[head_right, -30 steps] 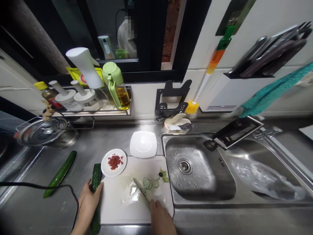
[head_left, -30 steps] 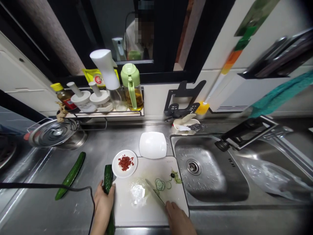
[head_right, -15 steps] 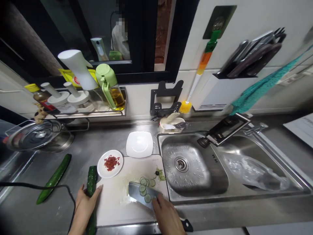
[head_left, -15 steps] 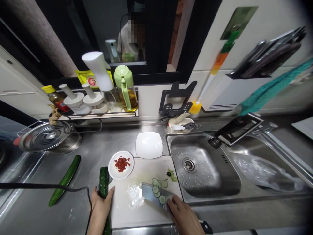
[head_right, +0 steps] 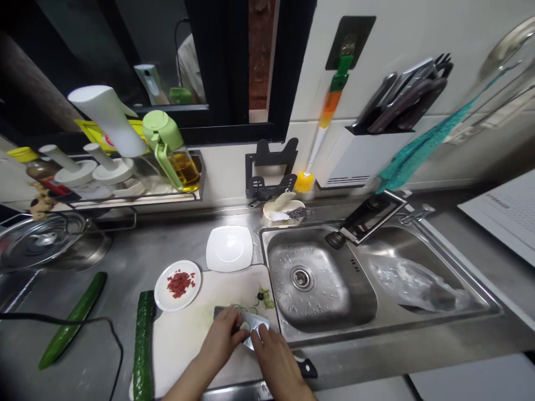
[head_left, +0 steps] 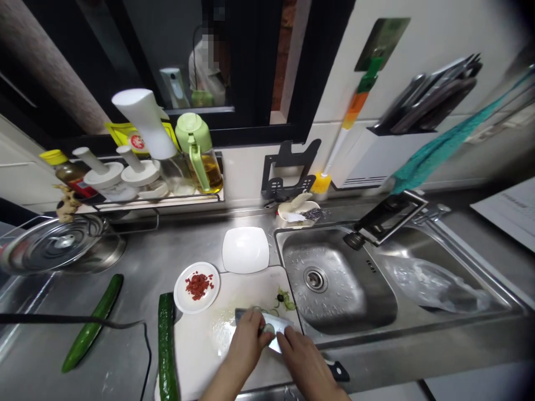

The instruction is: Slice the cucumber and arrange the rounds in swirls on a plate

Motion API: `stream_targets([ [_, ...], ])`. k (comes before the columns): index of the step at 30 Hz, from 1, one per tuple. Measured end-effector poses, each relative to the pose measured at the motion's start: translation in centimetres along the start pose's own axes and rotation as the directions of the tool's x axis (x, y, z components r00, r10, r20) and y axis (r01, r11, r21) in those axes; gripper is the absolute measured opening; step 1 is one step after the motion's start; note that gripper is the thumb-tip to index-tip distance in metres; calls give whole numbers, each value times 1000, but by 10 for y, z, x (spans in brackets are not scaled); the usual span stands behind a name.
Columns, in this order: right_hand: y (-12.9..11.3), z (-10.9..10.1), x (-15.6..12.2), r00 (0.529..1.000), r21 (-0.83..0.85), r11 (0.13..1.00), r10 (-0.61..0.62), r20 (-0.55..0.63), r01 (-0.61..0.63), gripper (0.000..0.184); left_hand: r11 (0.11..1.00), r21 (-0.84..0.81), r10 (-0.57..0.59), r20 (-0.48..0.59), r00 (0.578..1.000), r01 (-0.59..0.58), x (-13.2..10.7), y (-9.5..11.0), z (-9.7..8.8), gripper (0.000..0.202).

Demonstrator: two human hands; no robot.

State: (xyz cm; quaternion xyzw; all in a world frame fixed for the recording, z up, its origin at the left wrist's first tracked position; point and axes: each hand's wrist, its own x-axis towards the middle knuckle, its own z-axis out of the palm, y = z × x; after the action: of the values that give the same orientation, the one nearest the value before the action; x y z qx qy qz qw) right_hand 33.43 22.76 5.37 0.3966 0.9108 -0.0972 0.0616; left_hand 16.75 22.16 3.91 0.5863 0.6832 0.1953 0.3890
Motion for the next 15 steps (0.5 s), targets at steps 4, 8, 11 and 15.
stream_targets([
  [4,2,-2,-6,999,-11,999,32,-14,-32,30,999,-34,8,17,1000,-7,14,-10,-2,9],
  [8,3,-1,-21,997,20,997,70,20,-70,33,1000,-11,17,16,1000,-17,27,-13,0,8],
  [11,3,4,-37,998,99,993,65,21,-67,42,1000,19,21,39,999,-22,33,-15,1,6],
  [15,1,14,-56,993,208,972,95,72,-108,45,1000,-12,24,-11,1000,-24,33,-22,-6,7],
])
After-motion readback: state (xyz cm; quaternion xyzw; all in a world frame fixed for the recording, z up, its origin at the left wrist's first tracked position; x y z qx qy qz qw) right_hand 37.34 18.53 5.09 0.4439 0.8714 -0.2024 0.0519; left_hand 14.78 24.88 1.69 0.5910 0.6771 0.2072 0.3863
